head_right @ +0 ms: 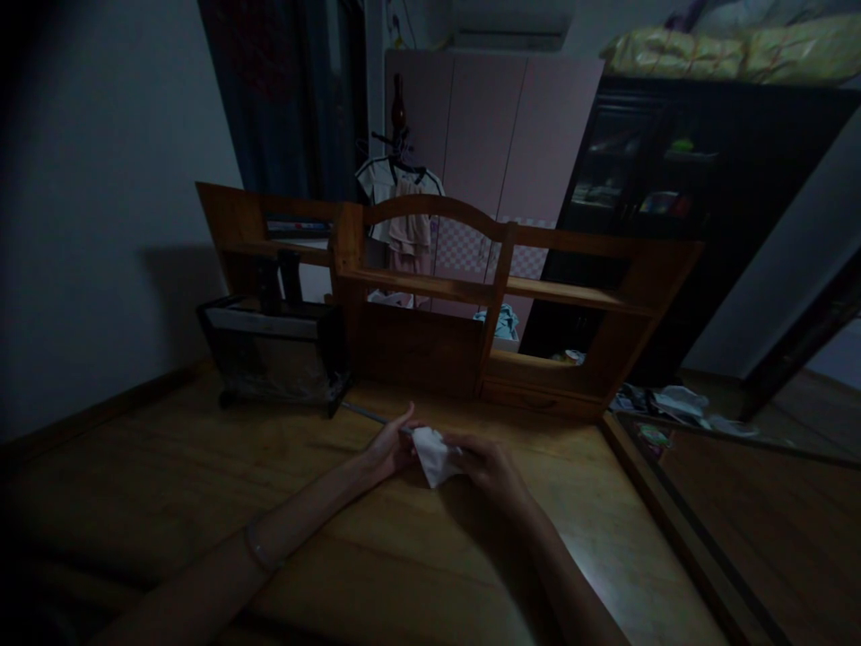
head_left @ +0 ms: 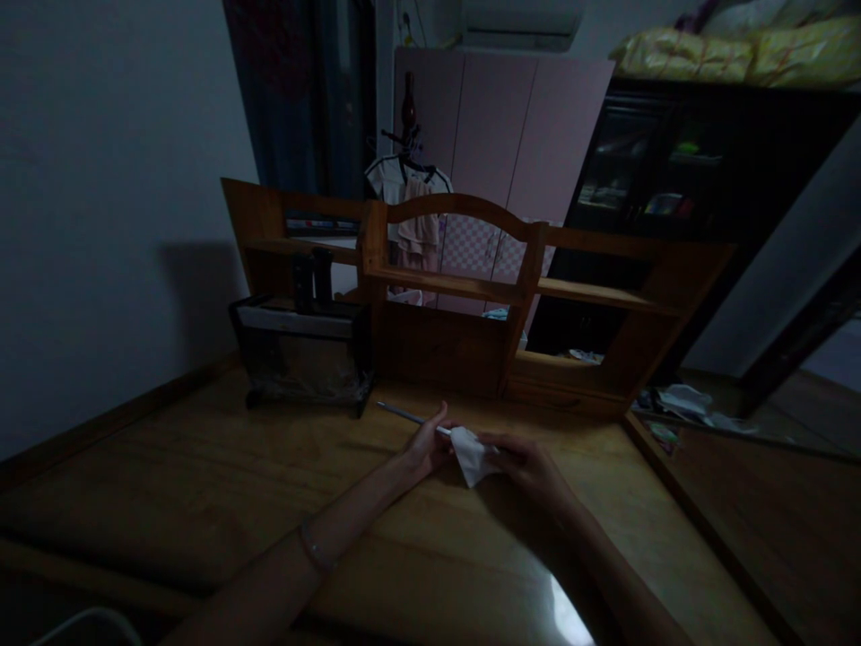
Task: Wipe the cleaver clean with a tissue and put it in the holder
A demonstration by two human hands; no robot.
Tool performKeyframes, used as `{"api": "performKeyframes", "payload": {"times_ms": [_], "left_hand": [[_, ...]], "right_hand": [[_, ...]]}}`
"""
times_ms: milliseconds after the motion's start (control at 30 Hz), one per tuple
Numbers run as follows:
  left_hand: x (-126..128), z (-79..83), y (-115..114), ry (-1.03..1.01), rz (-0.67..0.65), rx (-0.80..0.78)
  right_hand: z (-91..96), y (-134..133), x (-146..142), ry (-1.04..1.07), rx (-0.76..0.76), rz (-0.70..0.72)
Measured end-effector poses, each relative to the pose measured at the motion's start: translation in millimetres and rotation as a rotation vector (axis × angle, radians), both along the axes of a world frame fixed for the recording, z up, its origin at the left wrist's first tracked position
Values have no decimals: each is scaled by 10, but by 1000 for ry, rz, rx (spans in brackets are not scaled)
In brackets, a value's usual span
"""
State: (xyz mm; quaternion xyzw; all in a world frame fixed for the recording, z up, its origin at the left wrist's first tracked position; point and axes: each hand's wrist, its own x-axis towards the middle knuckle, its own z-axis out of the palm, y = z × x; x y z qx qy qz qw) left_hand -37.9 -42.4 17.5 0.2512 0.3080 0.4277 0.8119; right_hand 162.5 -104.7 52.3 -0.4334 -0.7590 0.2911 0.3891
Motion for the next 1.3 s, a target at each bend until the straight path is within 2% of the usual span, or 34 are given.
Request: {"api": "performKeyframes", "payload": {"times_ms": [100, 233, 333, 433, 533, 667, 767, 900, 1033, 1200, 1300], "left_hand": [[5, -11, 6, 4, -4, 6], [4, 5, 2, -16, -11, -9], [-1, 44, -18, -27, -15, -13], [-7, 77, -40, -1, -7, -19], [-12, 83, -45, -1, -10, -11], [-9, 65, -28, -15, -17, -7], [-7, 59, -21, -11, 5, -31], [-9, 59, -19, -39, -35, -2], [-17, 29, 5, -69, -100, 38], [-41, -20, 29, -41, -175, 94], [-48, -8, 15, -28, -174, 90]], "right_hand": [[-69, 4, 10, -128, 117, -56], [-50, -11, 47, -301, 220, -9], [22, -31, 54, -364, 232, -5], [51, -35, 46, -290, 225, -20], [6, -15, 39, -274, 248, -48], [-81, 16, 33, -456, 300, -76], [-131, 27, 22, -485, 305, -120], [-164, 29, -21, -353, 260, -215], [-98, 43, -33, -2, 160, -338], [-32, 165, 203, 360, 158, -576], [-78, 240, 367, 475, 88, -597]]}}
